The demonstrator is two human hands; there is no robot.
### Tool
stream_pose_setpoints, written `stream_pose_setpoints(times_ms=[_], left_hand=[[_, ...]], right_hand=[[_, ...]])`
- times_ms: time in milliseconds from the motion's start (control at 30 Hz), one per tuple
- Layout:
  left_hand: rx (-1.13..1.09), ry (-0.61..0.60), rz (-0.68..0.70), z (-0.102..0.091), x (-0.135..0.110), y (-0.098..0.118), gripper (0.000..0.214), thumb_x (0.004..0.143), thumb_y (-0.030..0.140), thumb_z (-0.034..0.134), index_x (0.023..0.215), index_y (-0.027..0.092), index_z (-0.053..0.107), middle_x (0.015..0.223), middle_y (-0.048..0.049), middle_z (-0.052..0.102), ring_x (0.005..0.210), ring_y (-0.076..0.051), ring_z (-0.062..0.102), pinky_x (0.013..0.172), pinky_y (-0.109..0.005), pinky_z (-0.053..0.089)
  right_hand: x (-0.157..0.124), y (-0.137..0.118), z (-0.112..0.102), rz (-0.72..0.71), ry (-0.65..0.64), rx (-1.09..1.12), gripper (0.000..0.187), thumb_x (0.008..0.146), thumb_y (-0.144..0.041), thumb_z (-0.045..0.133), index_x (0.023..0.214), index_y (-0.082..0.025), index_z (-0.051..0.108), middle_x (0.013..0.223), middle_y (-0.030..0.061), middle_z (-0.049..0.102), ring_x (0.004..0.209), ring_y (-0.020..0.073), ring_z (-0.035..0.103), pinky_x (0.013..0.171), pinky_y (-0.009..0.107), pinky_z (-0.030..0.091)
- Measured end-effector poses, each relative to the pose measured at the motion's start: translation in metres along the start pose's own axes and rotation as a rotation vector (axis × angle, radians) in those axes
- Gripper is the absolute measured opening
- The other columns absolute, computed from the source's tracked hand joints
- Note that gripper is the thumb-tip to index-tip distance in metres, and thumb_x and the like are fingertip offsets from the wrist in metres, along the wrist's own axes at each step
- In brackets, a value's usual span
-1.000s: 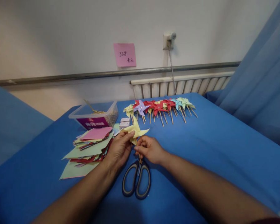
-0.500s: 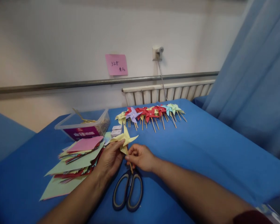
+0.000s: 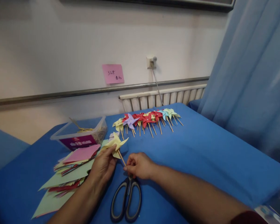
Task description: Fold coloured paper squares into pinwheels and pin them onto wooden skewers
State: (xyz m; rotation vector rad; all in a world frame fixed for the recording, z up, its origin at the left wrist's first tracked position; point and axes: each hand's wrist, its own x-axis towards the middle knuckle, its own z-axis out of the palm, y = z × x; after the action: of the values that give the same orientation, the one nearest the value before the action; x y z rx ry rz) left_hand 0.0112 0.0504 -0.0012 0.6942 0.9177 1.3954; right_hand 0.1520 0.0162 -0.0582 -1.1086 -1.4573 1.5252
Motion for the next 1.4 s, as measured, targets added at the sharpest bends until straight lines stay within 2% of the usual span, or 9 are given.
stream_pose_setpoints(times_ms=[200, 367, 667, 800, 900, 1033, 1200, 1400], left_hand=[[0.018, 0.026, 0.006, -0.001, 0.001, 0.000, 0.024, 0.056, 0.018, 0.080, 0.075, 0.013, 0.066, 0.070, -0.0013, 0.068, 0.061, -0.011, 0.060, 0.055, -0.021, 0.048], [0.018, -0.014, 0.007, 0.000, -0.002, -0.001, 0.023, 0.060, 0.019, 0.078, 0.078, 0.014, 0.066, 0.072, -0.0012, 0.068, 0.064, -0.011, 0.061, 0.059, -0.021, 0.049], [0.020, 0.000, -0.012, -0.001, -0.004, -0.001, 0.024, 0.060, 0.023, 0.080, 0.077, 0.014, 0.066, 0.072, -0.0011, 0.068, 0.063, -0.012, 0.061, 0.058, -0.022, 0.048], [-0.012, 0.021, -0.050, -0.003, -0.004, -0.005, 0.028, 0.062, 0.025, 0.079, 0.086, 0.016, 0.066, 0.076, 0.0007, 0.068, 0.066, -0.011, 0.062, 0.061, -0.022, 0.047], [-0.006, 0.068, -0.068, -0.006, -0.004, -0.009, 0.030, 0.066, 0.027, 0.075, 0.092, 0.016, 0.064, 0.083, -0.0042, 0.070, 0.073, -0.015, 0.065, 0.064, -0.025, 0.048], [0.064, 0.156, -0.011, -0.008, -0.004, -0.014, 0.032, 0.065, 0.023, 0.073, 0.093, 0.015, 0.062, 0.094, -0.0091, 0.070, 0.076, -0.016, 0.066, 0.061, -0.024, 0.047], [0.155, 0.147, -0.005, -0.010, -0.003, -0.020, 0.027, 0.063, 0.019, 0.069, 0.089, 0.014, 0.062, 0.082, -0.0064, 0.070, 0.066, -0.012, 0.063, 0.058, -0.022, 0.045], [0.221, 0.098, -0.026, -0.013, -0.003, -0.028, 0.025, 0.063, 0.018, 0.067, 0.087, 0.012, 0.062, 0.077, -0.0065, 0.070, 0.061, -0.011, 0.062, 0.055, -0.022, 0.043]], right_hand=[[0.000, 0.008, 0.000, -0.016, 0.031, -0.168, 0.016, 0.073, -0.031, 0.067, 0.073, -0.018, 0.057, 0.056, -0.0038, 0.060, 0.044, 0.0092, 0.052, 0.042, 0.019, 0.037], [0.001, 0.013, -0.001, -0.059, 0.083, -0.236, 0.011, 0.074, -0.027, 0.065, 0.073, -0.018, 0.057, 0.057, -0.0038, 0.059, 0.044, 0.0078, 0.050, 0.041, 0.017, 0.034], [0.002, 0.011, 0.002, 0.019, 0.076, -0.127, 0.016, 0.075, -0.032, 0.063, 0.073, -0.018, 0.055, 0.050, -0.0048, 0.057, 0.040, 0.0090, 0.050, 0.038, 0.018, 0.036], [0.005, 0.004, 0.004, 0.033, 0.158, -0.075, 0.015, 0.075, -0.030, 0.060, 0.070, -0.018, 0.052, 0.047, -0.0061, 0.054, 0.035, 0.0080, 0.045, 0.036, 0.018, 0.034], [0.019, -0.003, 0.002, 0.057, 0.300, -0.140, 0.017, 0.078, -0.030, 0.057, 0.067, -0.018, 0.052, 0.048, -0.0055, 0.054, 0.034, 0.0067, 0.044, 0.037, 0.018, 0.034], [0.058, -0.011, -0.006, 0.083, 0.441, -0.274, 0.020, 0.081, -0.033, 0.054, 0.068, -0.017, 0.056, 0.054, -0.0024, 0.060, 0.037, 0.0070, 0.047, 0.040, 0.019, 0.035], [0.104, -0.017, -0.012, 0.098, 0.530, -0.442, 0.024, 0.078, -0.036, 0.059, 0.064, -0.016, 0.063, 0.056, 0.0008, 0.064, 0.045, 0.0098, 0.053, 0.047, 0.021, 0.035], [0.123, -0.023, -0.012, 0.139, 0.570, -0.619, 0.021, 0.075, -0.036, 0.062, 0.068, -0.018, 0.068, 0.069, 0.0042, 0.070, 0.063, 0.0143, 0.061, 0.053, 0.022, 0.035]])
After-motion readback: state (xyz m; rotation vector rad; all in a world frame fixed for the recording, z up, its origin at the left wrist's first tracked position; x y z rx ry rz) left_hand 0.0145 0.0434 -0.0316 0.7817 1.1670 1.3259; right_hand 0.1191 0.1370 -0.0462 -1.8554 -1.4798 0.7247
